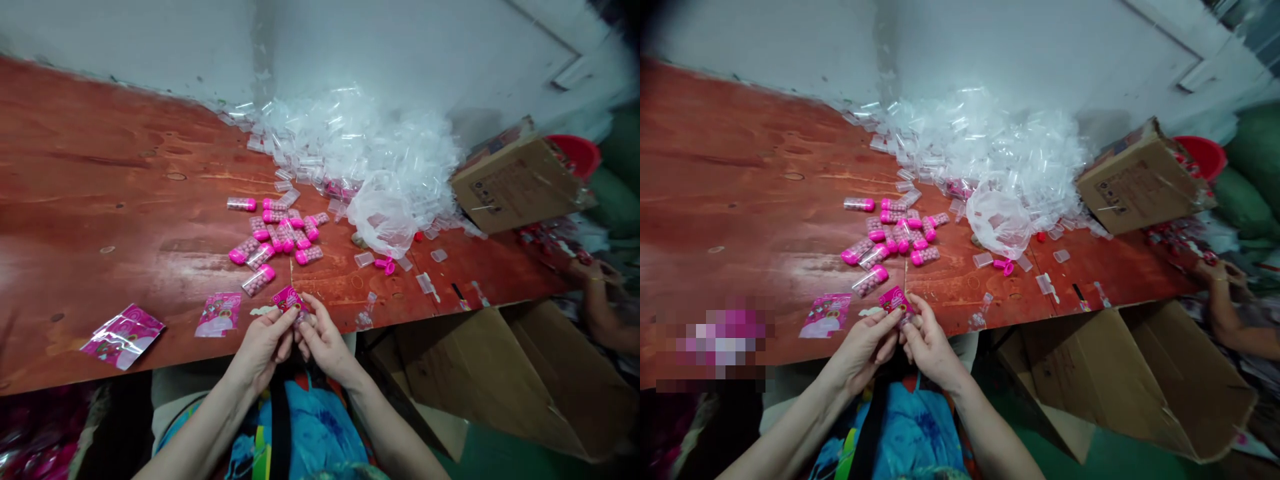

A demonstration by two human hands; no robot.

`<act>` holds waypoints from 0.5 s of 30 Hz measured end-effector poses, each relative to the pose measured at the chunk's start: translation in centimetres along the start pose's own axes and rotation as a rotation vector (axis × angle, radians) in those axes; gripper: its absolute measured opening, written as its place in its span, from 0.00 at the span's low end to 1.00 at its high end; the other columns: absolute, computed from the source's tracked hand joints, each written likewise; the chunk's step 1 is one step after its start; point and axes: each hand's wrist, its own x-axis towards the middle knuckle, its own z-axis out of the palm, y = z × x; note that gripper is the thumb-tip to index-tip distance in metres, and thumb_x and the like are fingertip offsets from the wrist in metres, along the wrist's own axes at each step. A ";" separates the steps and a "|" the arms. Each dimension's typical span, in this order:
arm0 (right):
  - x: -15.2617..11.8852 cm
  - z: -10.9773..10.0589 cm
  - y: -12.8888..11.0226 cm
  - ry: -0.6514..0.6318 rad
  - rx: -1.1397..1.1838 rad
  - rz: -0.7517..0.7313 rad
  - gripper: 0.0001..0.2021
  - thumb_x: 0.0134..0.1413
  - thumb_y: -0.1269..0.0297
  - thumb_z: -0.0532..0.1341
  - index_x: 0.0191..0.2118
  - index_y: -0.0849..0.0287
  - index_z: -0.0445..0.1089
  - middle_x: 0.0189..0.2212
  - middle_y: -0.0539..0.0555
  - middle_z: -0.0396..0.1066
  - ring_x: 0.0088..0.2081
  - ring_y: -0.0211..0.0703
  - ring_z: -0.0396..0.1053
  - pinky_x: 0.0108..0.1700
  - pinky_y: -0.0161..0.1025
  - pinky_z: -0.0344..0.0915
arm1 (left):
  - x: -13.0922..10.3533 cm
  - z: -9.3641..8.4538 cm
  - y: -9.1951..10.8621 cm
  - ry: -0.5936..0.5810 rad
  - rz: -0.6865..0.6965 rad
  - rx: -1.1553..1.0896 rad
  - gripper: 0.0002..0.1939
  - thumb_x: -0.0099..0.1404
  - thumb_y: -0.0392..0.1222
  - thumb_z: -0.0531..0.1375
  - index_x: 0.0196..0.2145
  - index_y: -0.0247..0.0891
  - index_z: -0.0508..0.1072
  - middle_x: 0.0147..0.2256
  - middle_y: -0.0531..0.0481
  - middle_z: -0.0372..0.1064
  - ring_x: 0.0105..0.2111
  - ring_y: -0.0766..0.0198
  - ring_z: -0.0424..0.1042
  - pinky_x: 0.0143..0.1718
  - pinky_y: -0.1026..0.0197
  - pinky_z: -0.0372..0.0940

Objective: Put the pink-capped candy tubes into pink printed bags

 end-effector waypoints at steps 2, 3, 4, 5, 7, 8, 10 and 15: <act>0.1 0.1 0.0 0.019 -0.005 -0.002 0.29 0.64 0.51 0.57 0.64 0.51 0.47 0.27 0.44 0.61 0.18 0.29 0.57 0.21 0.29 0.55 | 0.1 0.3 -0.4 0.002 0.004 0.013 0.19 0.57 0.53 0.66 0.23 0.36 0.68 0.10 0.57 0.57 0.11 0.74 0.52 0.15 0.69 0.46; 0.1 0.0 -0.2 0.022 -0.008 0.001 0.28 0.64 0.52 0.57 0.64 0.51 0.48 0.27 0.44 0.61 0.18 0.29 0.56 0.20 0.29 0.55 | 0.0 0.5 -0.5 0.001 0.008 0.030 0.18 0.57 0.53 0.66 0.24 0.36 0.68 0.10 0.57 0.57 0.11 0.73 0.53 0.15 0.69 0.46; 0.0 -0.2 -0.6 0.031 -0.019 0.005 0.26 0.64 0.52 0.57 0.63 0.51 0.50 0.27 0.45 0.62 0.18 0.29 0.56 0.20 0.29 0.54 | 0.0 0.6 -0.4 -0.002 0.011 0.056 0.18 0.58 0.54 0.66 0.25 0.36 0.69 0.10 0.56 0.58 0.11 0.73 0.52 0.15 0.69 0.45; 0.0 -0.6 -1.0 0.045 -0.045 0.003 0.25 0.64 0.53 0.56 0.63 0.51 0.51 0.28 0.45 0.62 0.19 0.30 0.56 0.21 0.29 0.54 | -0.1 0.8 -0.3 -0.006 0.015 0.093 0.18 0.59 0.54 0.65 0.26 0.36 0.70 0.10 0.56 0.58 0.11 0.73 0.51 0.14 0.69 0.44; -0.1 -1.9 -2.0 0.082 -0.161 -0.032 0.24 0.65 0.54 0.55 0.63 0.51 0.53 0.28 0.47 0.64 0.21 0.32 0.58 0.23 0.30 0.55 | -0.4 1.0 0.2 0.007 0.039 0.203 0.19 0.60 0.57 0.62 0.31 0.36 0.73 0.10 0.56 0.58 0.10 0.73 0.50 0.14 0.69 0.42; -0.2 -2.9 -2.6 0.109 -0.267 -0.060 0.23 0.66 0.56 0.54 0.63 0.52 0.54 0.29 0.48 0.65 0.23 0.34 0.61 0.25 0.31 0.57 | -0.5 1.0 0.5 0.033 0.065 0.264 0.20 0.60 0.58 0.61 0.34 0.36 0.75 0.09 0.56 0.57 0.10 0.72 0.50 0.14 0.69 0.43; -0.1 -5.0 -3.4 0.178 -0.594 -0.107 0.23 0.66 0.58 0.53 0.64 0.52 0.55 0.33 0.52 0.69 0.29 0.39 0.66 0.31 0.35 0.62 | -1.1 0.4 1.2 0.133 0.153 0.380 0.23 0.59 0.59 0.62 0.40 0.36 0.76 0.09 0.56 0.58 0.10 0.69 0.53 0.13 0.68 0.46; 0.7 -8.0 -3.6 0.364 -1.395 -0.120 0.20 0.67 0.59 0.52 0.61 0.52 0.63 0.38 0.59 0.73 0.35 0.50 0.72 0.36 0.41 0.65 | -3.1 -5.0 2.4 0.505 0.643 0.770 0.13 0.58 0.50 0.64 0.39 0.44 0.79 0.34 0.47 0.77 0.33 0.56 0.75 0.33 0.62 0.66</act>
